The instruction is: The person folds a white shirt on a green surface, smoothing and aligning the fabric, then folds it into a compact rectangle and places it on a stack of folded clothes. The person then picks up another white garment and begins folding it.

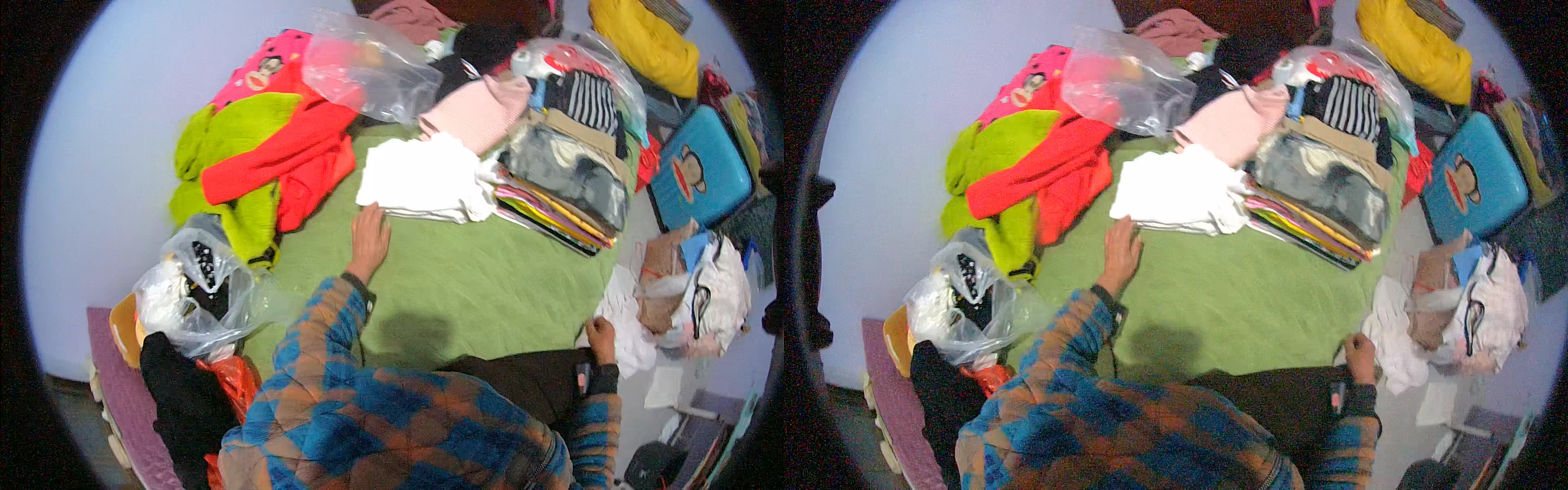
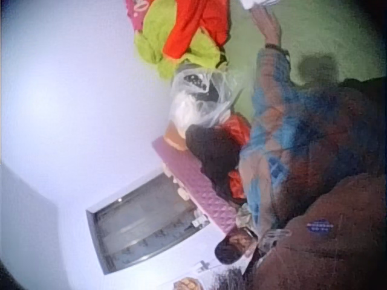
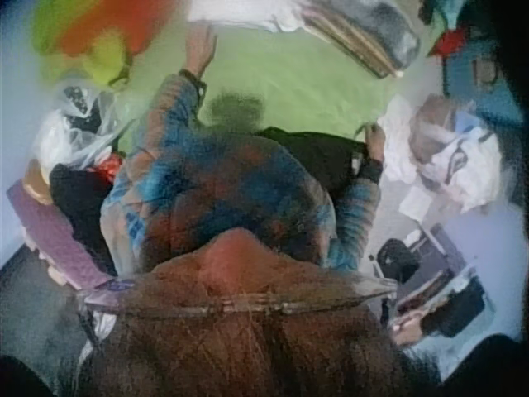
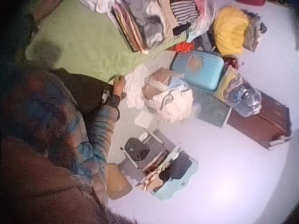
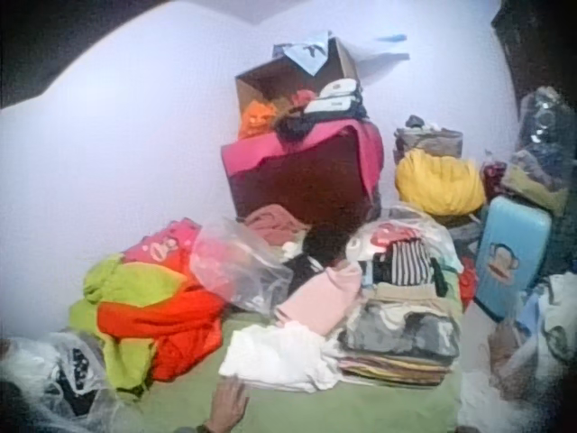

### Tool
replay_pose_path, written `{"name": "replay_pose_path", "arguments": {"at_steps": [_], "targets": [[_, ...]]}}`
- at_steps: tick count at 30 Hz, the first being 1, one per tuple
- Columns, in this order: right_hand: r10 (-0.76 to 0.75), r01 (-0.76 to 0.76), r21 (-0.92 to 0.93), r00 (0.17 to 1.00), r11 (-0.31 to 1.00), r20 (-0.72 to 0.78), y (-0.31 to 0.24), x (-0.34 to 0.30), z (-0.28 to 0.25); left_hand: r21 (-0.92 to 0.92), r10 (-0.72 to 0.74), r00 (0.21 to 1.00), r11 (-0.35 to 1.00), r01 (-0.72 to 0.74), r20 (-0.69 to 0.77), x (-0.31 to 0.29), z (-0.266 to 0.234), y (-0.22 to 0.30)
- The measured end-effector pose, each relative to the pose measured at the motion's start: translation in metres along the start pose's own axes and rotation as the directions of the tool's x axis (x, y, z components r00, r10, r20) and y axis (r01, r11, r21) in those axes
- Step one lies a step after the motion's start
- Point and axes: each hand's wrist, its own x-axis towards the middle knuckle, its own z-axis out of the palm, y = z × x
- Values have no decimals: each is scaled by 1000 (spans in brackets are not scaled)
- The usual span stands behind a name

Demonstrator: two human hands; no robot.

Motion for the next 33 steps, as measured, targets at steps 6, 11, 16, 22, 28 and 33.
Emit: {"name": "replay_pose_path", "arguments": {"at_steps": [6, 11, 16, 22, 28, 33], "targets": [[-117, 288, -322, 880, 902, 461, 57, -17, -42, 196, -364, 921, 922, 334, 142, -126, -71, -43], [-45, 37, 49, 985, 998, 166, 55, -56, -49, 170, -434, 859, 900, 401, 271, -185, -102, -35], [136, -131, -42, 976, 990, 173, -30, -62, -81, 200, -392, 897, 914, 354, 203, -206, -94, -18], [-161, 143, -181, 983, 973, -86, -194, -74, -85, 138, -379, 917, 922, 363, 124, -212, -83, -21], [-606, 581, -246, 795, 775, -33, -353, -88, -53, 242, -416, 896, 896, 373, 158, -202, -82, -18], [-624, 649, -278, 760, 708, 182, -424, -66, 6, 136, -363, 911, 930, 341, 195, -201, -88, -21]]}}
